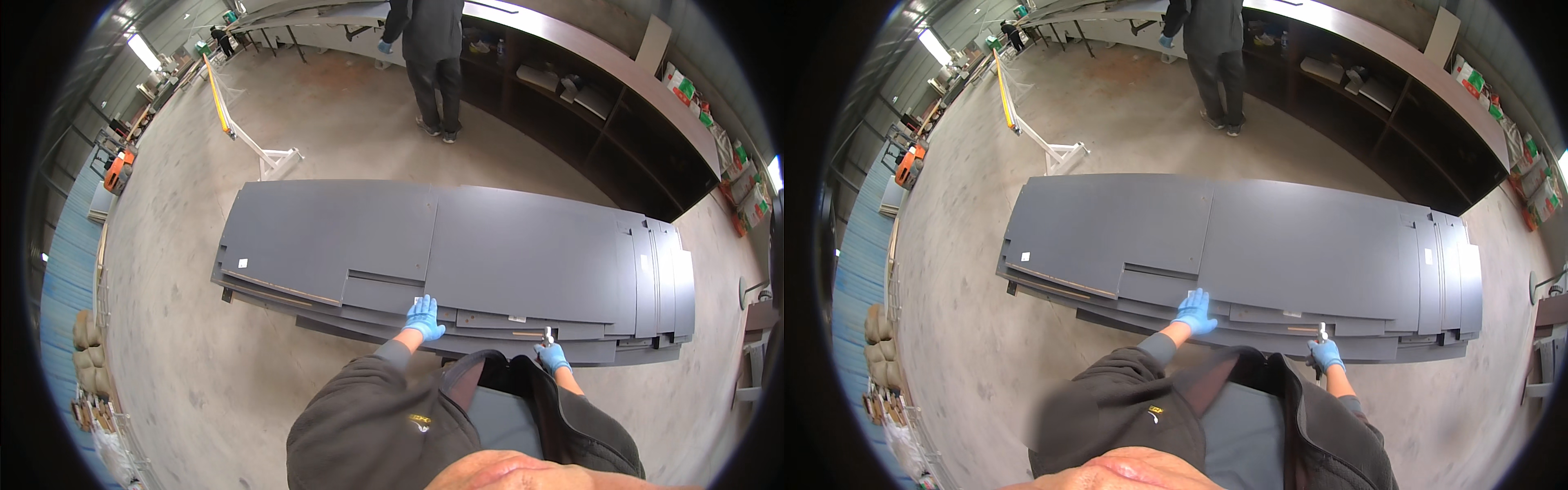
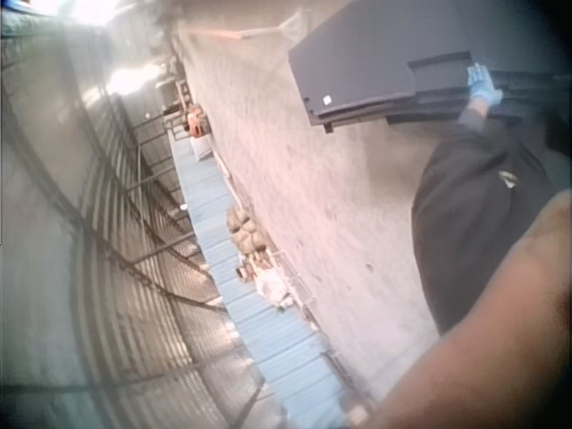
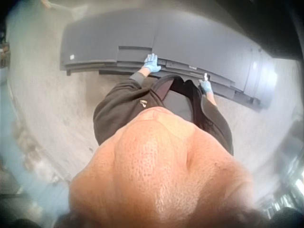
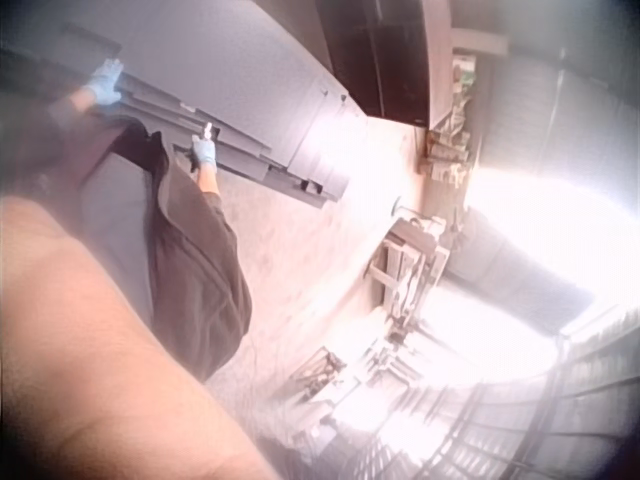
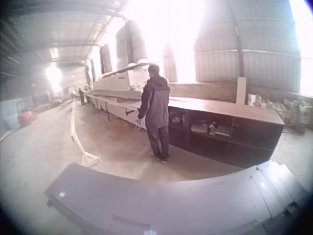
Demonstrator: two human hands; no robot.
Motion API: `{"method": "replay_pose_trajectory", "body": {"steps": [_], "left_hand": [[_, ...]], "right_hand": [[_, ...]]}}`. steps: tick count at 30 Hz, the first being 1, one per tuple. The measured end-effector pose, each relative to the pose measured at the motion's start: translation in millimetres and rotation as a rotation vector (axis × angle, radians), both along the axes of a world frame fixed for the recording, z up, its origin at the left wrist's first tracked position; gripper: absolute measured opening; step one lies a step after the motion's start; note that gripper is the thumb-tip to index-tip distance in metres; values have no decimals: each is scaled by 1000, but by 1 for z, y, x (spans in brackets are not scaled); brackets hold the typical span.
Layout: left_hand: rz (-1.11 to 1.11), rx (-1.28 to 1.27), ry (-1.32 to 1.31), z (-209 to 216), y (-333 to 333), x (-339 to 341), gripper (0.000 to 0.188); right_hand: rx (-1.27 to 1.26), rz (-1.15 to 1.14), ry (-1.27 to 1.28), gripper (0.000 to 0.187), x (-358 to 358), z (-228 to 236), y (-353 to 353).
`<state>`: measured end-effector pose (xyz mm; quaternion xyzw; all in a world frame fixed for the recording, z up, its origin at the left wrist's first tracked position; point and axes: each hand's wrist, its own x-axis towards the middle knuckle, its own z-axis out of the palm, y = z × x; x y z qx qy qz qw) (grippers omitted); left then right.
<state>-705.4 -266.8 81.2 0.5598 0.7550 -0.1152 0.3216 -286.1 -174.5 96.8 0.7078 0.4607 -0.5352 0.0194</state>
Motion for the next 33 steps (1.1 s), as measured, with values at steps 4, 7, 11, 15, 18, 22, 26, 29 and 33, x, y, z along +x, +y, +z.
{"method": "replay_pose_trajectory", "body": {"steps": [4,7,11,15,18,22,26,29,33], "left_hand": [[136,68,-13,-7,-36,16,105],[317,93,-30,-17,-71,37,108],[588,-48,-146,-30,-110,67,109],[720,-145,-251,-43,-128,94,111],[777,-76,-262,-50,-129,107,109],[850,-9,-311,-56,-133,119,106],[886,-38,-326,-68,-143,127,102],[881,-95,-323,-84,-152,128,101],[823,-141,-337,-99,-158,118,98]], "right_hand": [[9,233,-8,37,-2,-4,16],[-21,370,-47,48,7,-2,32],[-94,382,-29,54,34,4,52],[-157,271,84,58,64,8,62],[-148,331,96,62,75,9,68],[-141,362,162,72,69,12,77],[-234,240,264,78,54,26,84],[-221,316,224,83,49,38,85],[-129,393,219,85,51,32,78]]}}
